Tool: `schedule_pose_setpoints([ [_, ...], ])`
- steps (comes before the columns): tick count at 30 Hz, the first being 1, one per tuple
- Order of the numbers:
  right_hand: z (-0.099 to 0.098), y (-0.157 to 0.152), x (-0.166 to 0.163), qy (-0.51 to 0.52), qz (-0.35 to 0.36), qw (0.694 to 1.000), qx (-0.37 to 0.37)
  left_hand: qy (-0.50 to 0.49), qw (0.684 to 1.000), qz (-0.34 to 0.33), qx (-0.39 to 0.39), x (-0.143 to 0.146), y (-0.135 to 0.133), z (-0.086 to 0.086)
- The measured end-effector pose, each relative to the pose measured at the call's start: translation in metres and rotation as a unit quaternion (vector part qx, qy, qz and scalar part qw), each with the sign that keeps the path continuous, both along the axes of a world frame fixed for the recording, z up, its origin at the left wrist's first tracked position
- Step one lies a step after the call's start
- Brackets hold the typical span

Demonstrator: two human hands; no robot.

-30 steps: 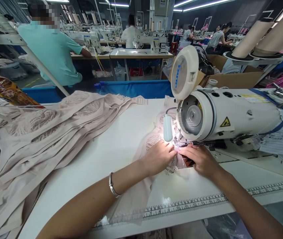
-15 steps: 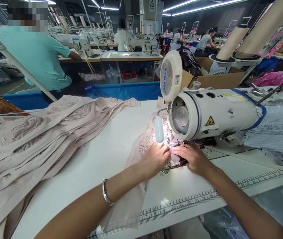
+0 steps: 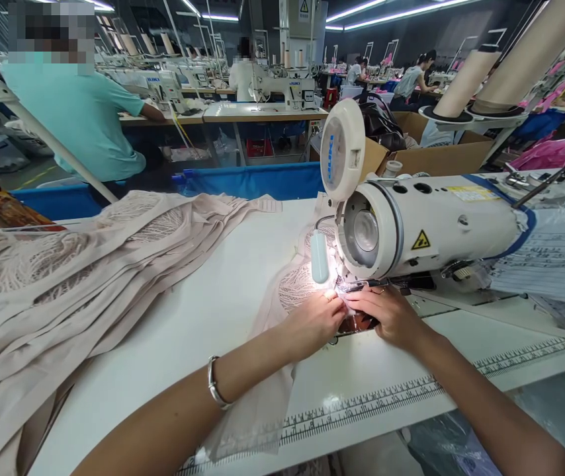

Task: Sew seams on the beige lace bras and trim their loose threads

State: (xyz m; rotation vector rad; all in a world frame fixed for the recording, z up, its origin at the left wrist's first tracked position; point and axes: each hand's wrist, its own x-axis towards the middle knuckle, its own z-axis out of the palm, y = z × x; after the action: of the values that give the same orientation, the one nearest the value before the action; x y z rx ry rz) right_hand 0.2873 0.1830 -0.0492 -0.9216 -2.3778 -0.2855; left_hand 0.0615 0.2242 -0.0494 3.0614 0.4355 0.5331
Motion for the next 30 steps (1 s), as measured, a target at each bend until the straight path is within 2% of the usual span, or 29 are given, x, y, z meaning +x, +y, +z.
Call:
schedule_pose_setpoints([
  [6,-0.003,-0.004,0.002,0.010,-0.016,0.999,-0.041,0.016,0.999,0.032,-0.017,-0.004,0.000,0.001],
  [11,-0.001,-0.003,0.003,0.013,-0.014,1.000,-0.013,0.025,0.996,0.076,-0.047,-0.005,0.000,0.005],
  [21,-0.003,-0.003,0.005,-0.003,-0.026,0.999,-0.042,0.058,0.989,0.096,-0.094,-0.011,0.012,0.016],
  [30,0.005,-0.005,0.001,0.002,-0.018,0.999,-0.028,0.040,0.988,0.122,-0.088,-0.013,0.022,0.012],
])
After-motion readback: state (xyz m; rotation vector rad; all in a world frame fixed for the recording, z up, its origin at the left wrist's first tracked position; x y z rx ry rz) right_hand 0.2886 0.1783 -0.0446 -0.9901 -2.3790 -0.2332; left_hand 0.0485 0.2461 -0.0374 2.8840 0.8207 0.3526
